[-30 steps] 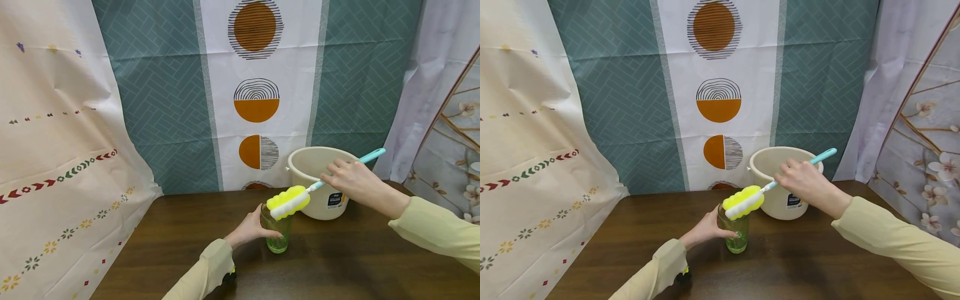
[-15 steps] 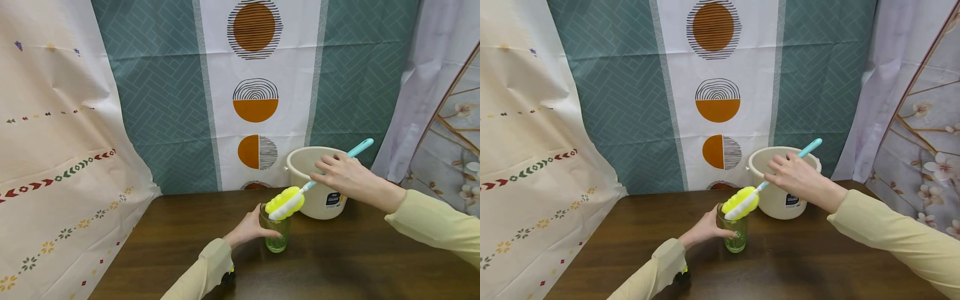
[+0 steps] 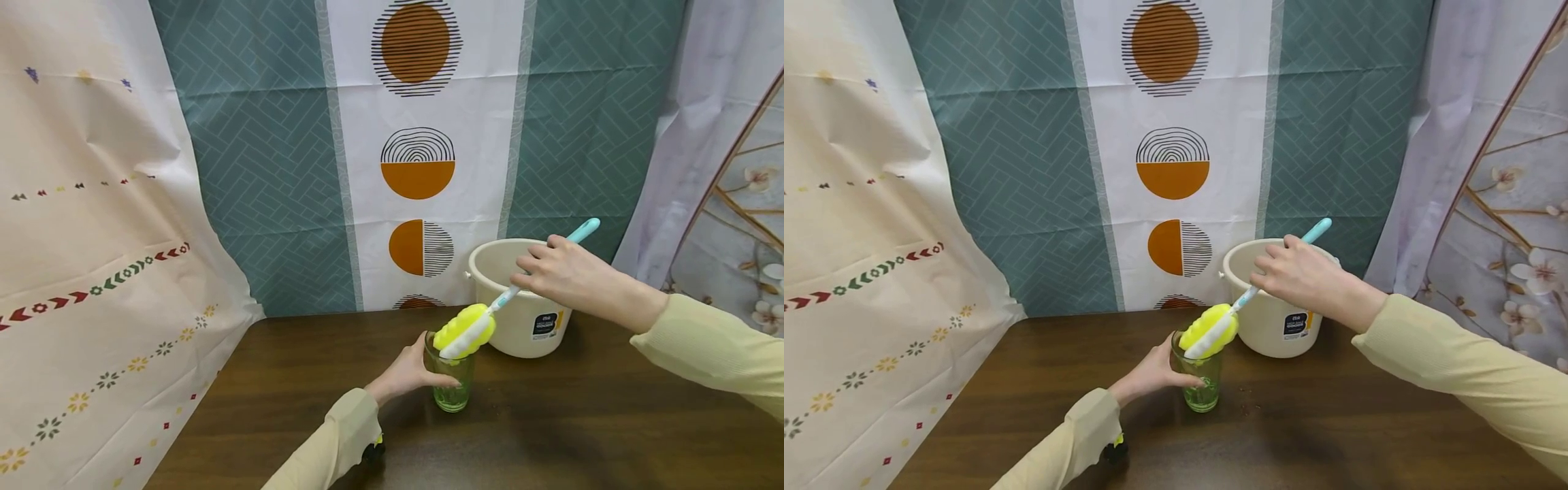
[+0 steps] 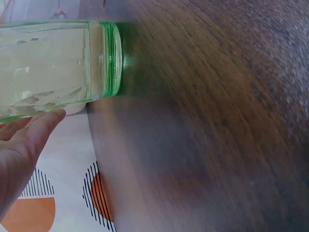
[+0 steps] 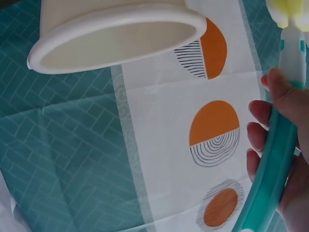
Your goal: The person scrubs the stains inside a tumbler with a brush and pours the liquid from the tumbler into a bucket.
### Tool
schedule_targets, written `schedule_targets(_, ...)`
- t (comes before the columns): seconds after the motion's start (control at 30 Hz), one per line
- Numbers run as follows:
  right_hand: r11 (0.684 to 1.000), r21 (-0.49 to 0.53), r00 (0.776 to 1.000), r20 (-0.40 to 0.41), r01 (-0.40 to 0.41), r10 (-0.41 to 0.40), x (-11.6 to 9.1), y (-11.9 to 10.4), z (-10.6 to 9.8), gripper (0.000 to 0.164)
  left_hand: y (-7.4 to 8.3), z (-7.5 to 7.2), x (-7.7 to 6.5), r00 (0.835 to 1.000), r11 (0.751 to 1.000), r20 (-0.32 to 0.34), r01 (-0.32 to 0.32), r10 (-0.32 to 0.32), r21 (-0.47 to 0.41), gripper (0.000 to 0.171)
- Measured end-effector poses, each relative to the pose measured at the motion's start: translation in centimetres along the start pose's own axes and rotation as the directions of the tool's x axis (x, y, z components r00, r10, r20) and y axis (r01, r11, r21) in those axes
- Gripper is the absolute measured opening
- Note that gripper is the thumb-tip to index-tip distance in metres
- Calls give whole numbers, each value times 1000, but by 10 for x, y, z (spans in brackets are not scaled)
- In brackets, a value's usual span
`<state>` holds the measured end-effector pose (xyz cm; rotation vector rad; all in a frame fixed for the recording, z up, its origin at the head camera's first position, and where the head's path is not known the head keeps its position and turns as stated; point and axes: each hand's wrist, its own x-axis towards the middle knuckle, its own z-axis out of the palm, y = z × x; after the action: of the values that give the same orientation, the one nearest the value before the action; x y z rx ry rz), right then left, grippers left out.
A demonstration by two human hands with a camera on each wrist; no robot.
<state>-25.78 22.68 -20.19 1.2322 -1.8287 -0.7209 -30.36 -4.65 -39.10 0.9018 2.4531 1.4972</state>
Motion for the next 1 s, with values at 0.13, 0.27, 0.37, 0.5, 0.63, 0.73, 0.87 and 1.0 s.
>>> schedule_targets(0.13, 1000, -16, 1000, -11, 5, -5, 5, 5, -2, 31, -1, 0, -1, 1000, 1000, -9, -12, 12, 4, 71)
schedule_targets(0.27, 999, -34, 1000, 21, 15, -14, 11, 7, -4, 34, -2, 0, -1, 1000, 1000, -8, -12, 12, 1, 70)
schedule_targets(0.37, 999, -34, 999, 46, 31, -29, 16, 7, -3, 33, -1, -1, -1, 1000, 1000, -8, -3, 3, 10, 72)
schedule_targets(0.5, 998, -25, 996, 66, 65, -64, 22, 6, 0, 30, 0, -1, -1, 1000, 1000, -7, 5, -5, 30, 74)
schedule_targets(0.63, 995, -27, 991, 95, 95, -92, 27, 3, 2, 28, 0, -1, 0, 1000, 1000, 6, -3, 3, 22, 71)
schedule_targets(0.73, 994, -32, 987, 122, 105, -101, 31, 2, 3, 28, 1, 0, 0, 1000, 1000, 6, -6, 6, 21, 71)
schedule_targets(0.87, 993, -30, 982, 151, 115, -109, 36, 1, 2, 26, 1, -1, 1, 1000, 1000, 7, 1, -1, 20, 71)
schedule_targets(1.0, 990, -40, 979, 163, 133, -125, 42, 0, 2, 24, 1, -1, 0, 1000, 1000, 12, 6, -6, 7, 70)
